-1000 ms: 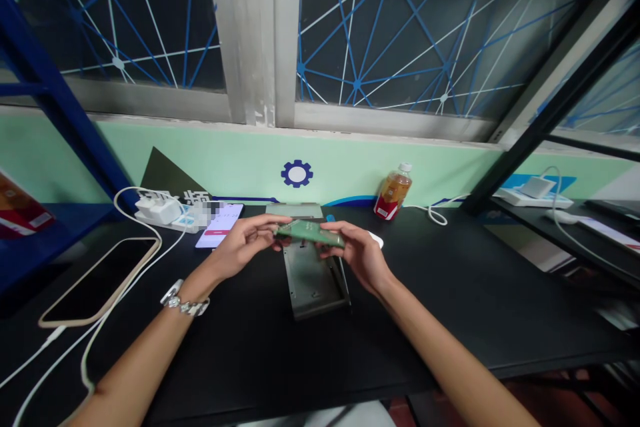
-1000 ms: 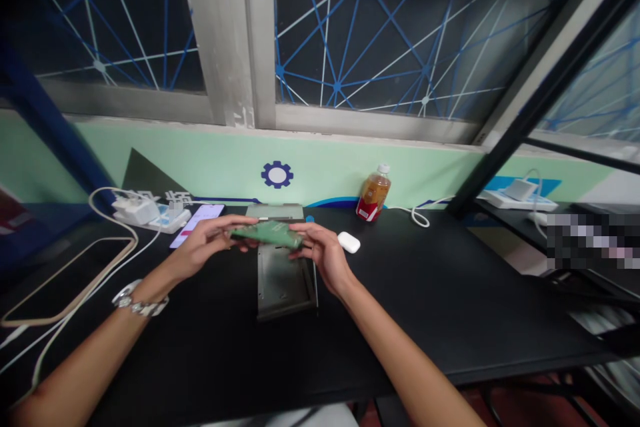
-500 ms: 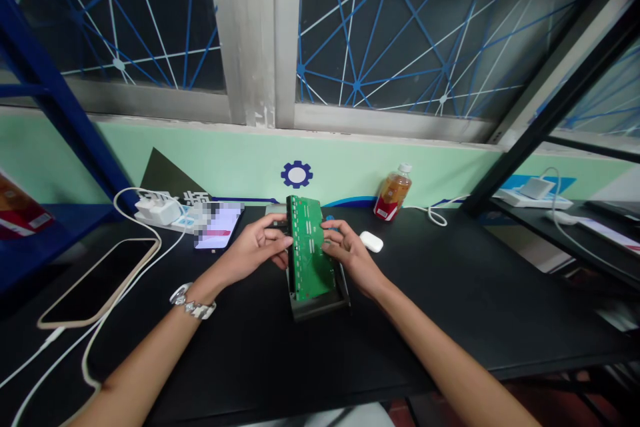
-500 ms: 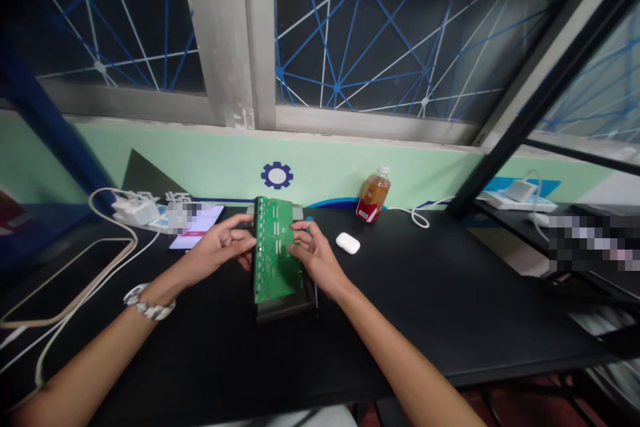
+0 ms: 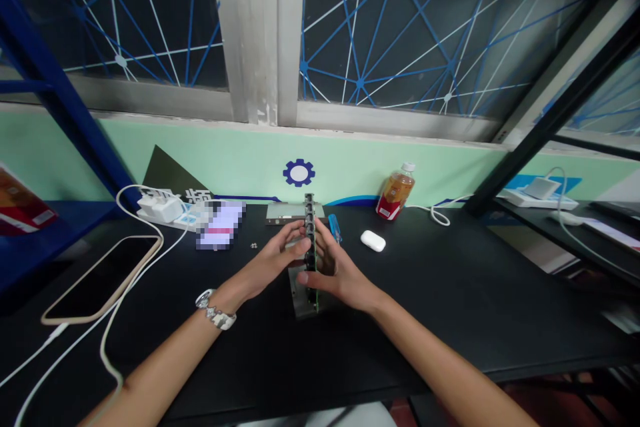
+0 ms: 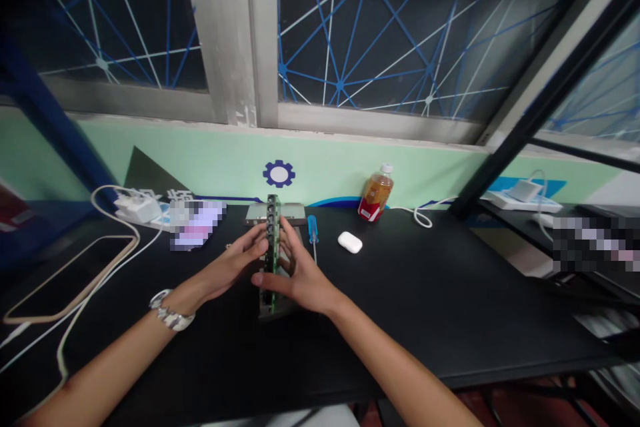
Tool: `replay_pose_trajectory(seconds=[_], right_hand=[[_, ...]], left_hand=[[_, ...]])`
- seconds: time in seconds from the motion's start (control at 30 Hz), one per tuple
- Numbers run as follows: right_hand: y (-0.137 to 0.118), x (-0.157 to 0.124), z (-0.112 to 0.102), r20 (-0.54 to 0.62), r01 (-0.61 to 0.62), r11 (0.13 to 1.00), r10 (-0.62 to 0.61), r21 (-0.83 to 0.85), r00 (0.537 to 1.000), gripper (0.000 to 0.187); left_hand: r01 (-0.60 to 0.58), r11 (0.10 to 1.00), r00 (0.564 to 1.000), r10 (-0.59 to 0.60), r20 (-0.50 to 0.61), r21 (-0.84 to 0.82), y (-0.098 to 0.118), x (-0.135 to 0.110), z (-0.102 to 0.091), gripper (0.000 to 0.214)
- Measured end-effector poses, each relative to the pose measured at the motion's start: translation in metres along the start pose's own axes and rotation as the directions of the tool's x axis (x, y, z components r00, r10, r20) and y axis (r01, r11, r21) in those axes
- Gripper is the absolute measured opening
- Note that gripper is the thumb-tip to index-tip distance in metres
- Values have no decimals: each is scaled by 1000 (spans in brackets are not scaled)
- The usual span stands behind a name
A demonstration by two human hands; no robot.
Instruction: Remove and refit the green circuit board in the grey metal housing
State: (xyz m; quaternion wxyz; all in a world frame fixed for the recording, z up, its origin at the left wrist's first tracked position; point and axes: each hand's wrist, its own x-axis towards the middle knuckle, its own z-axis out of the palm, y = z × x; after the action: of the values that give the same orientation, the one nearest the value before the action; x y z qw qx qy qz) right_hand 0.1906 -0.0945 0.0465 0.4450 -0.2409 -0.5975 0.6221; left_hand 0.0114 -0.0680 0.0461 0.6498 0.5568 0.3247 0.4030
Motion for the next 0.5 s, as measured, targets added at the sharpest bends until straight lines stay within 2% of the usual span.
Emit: replay_pose_trajectory(seconds=[0.13, 0.23, 0.33, 0.4, 0.5], right_hand=[[-9, 0, -4, 45, -62, 998, 60, 32, 997, 89], [-17, 1, -13, 52, -66, 998, 65, 20, 997, 69], [-19, 3, -23, -15, -69, 998, 69, -3, 998, 55], [-15, 5, -29, -82, -67, 997, 63, -49, 995, 52], [-5, 7, -33, -158, -41, 981, 10, -192, 987, 48]], left_hand=[[44, 999, 998, -45, 42, 30, 9, -2, -6, 55], [61, 996, 997, -63, 41, 62, 19, -5, -20, 56], [82, 993, 995, -86, 44, 88, 30, -8, -37, 53], [81, 992, 995, -86, 56, 94, 35, -10, -45, 50], [52, 993, 996, -59, 65, 106, 38, -11, -48, 47]])
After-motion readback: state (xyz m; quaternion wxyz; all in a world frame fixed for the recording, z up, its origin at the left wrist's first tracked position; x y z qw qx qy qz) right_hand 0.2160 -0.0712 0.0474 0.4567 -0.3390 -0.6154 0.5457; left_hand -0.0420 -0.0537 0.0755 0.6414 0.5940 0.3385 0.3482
